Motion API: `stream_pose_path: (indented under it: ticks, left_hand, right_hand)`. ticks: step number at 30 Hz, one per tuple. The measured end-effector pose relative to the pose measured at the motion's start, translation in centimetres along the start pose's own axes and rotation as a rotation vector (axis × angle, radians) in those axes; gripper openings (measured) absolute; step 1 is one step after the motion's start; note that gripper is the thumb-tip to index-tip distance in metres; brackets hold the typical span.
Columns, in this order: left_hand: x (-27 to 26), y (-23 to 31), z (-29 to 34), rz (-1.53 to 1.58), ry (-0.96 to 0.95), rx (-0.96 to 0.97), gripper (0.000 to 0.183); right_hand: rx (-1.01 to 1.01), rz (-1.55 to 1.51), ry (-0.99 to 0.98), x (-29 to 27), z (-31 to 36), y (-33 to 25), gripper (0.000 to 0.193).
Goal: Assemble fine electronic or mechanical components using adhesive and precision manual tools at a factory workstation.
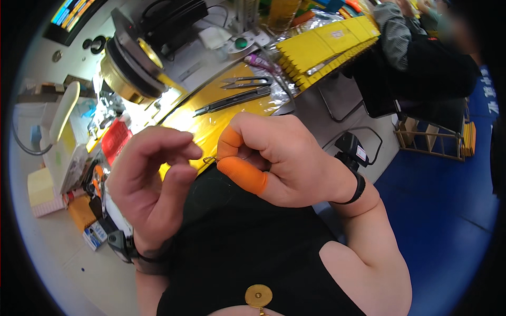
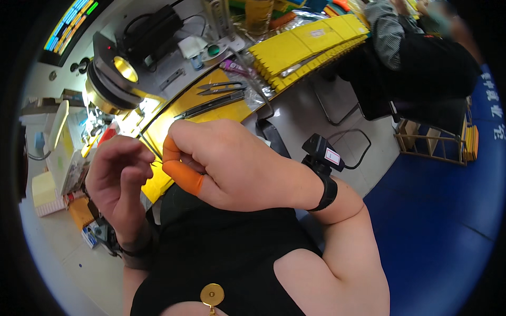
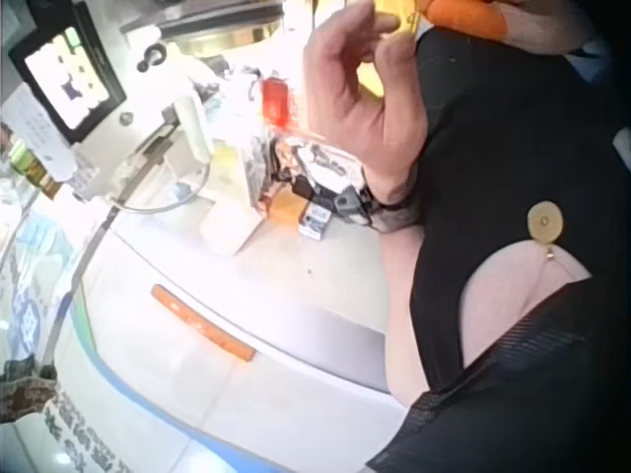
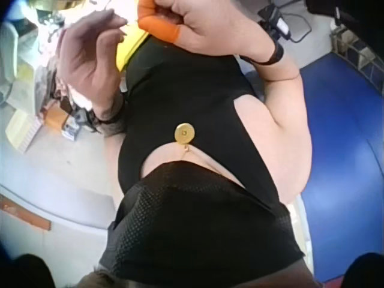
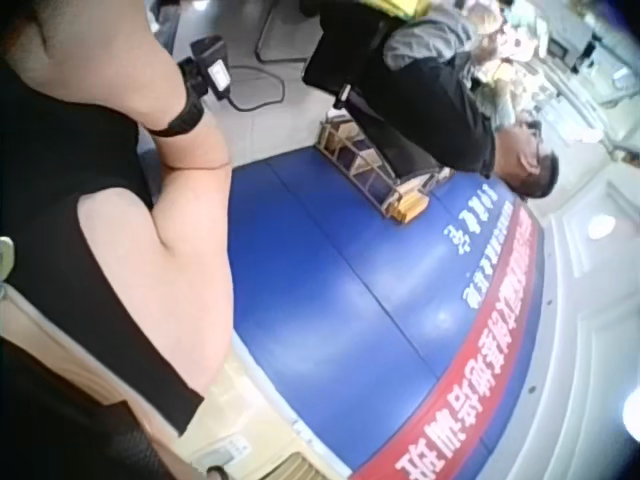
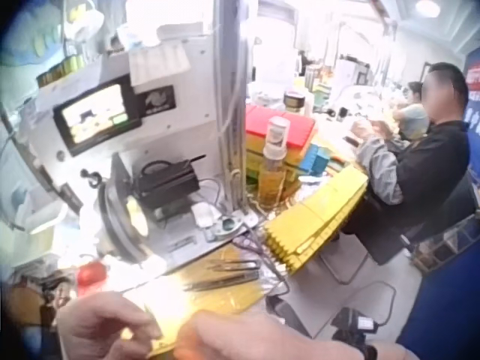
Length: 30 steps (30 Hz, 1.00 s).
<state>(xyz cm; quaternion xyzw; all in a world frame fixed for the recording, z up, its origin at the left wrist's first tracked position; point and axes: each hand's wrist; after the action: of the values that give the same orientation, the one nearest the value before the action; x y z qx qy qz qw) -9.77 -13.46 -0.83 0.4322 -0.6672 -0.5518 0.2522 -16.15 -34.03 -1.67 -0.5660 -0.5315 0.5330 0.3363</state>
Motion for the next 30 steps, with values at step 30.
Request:
stream_pose_path:
  ticks: [30]
  left_hand:
    - [-0.3, -0.2, -0.7, -0.212, -0.17, -0.148, 0.009]
  right_hand:
    - [-0.116, 0.061, -0.012, -0.5, -1.8, 1.6, 0.009]
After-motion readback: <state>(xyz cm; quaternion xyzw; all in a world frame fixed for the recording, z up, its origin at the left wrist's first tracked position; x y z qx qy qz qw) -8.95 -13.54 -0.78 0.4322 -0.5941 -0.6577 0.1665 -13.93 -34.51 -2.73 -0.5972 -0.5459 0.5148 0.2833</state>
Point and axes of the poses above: each hand's wrist, its own z-axis away from the middle knuckle, its own x-axis out of the palm, y = z × x
